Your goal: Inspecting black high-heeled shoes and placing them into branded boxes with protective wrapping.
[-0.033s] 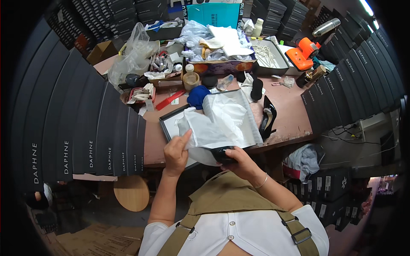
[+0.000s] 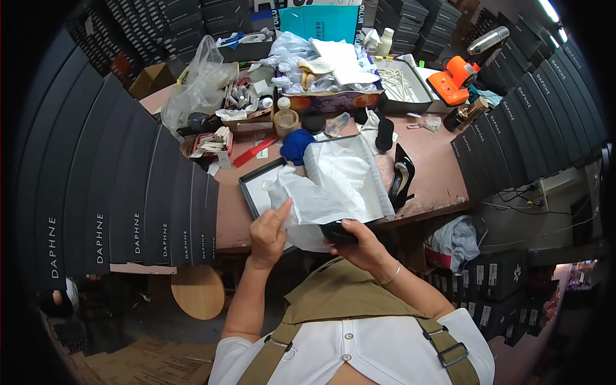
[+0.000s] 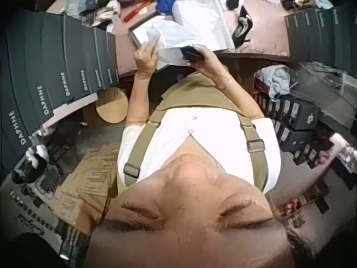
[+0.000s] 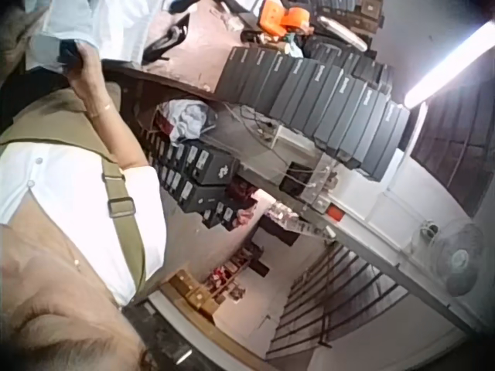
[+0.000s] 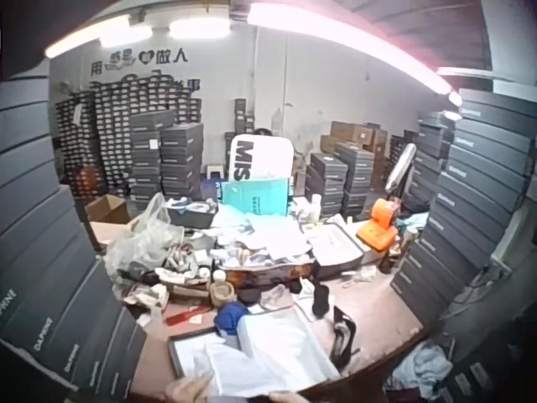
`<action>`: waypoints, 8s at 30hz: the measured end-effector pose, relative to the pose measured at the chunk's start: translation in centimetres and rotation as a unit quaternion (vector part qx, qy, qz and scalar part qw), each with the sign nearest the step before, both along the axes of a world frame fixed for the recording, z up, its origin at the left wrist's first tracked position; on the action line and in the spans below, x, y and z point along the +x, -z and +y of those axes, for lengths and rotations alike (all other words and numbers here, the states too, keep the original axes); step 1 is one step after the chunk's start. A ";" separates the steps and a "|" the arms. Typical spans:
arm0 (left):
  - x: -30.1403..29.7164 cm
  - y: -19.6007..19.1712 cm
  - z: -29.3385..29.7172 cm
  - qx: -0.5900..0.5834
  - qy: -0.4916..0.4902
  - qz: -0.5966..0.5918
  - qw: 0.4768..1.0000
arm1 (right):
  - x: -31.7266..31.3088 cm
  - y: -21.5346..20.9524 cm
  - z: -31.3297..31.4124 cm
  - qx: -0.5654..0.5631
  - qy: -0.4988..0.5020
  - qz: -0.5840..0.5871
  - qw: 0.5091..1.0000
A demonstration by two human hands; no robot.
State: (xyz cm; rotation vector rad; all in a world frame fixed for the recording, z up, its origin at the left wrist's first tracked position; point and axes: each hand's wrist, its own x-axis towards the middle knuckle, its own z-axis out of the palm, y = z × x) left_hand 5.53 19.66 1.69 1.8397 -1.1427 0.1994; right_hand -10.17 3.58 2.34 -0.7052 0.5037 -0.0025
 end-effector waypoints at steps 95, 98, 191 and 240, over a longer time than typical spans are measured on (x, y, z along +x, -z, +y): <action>8.7 -3.0 -17.0 0.068 0.068 0.092 0.991 | -11.5 -3.2 -15.9 -0.299 0.178 -0.061 0.935; 5.8 -2.6 -17.4 0.074 0.125 0.058 0.988 | -10.6 -5.7 -13.5 -0.184 0.119 -0.147 0.964; -3.3 9.6 -14.3 -0.067 0.017 0.571 0.818 | 3.8 19.2 -12.4 -0.726 -0.143 0.112 0.663; 2.9 6.9 -12.1 0.095 0.220 0.611 0.755 | -7.0 1.8 -15.8 0.136 0.037 -0.121 0.983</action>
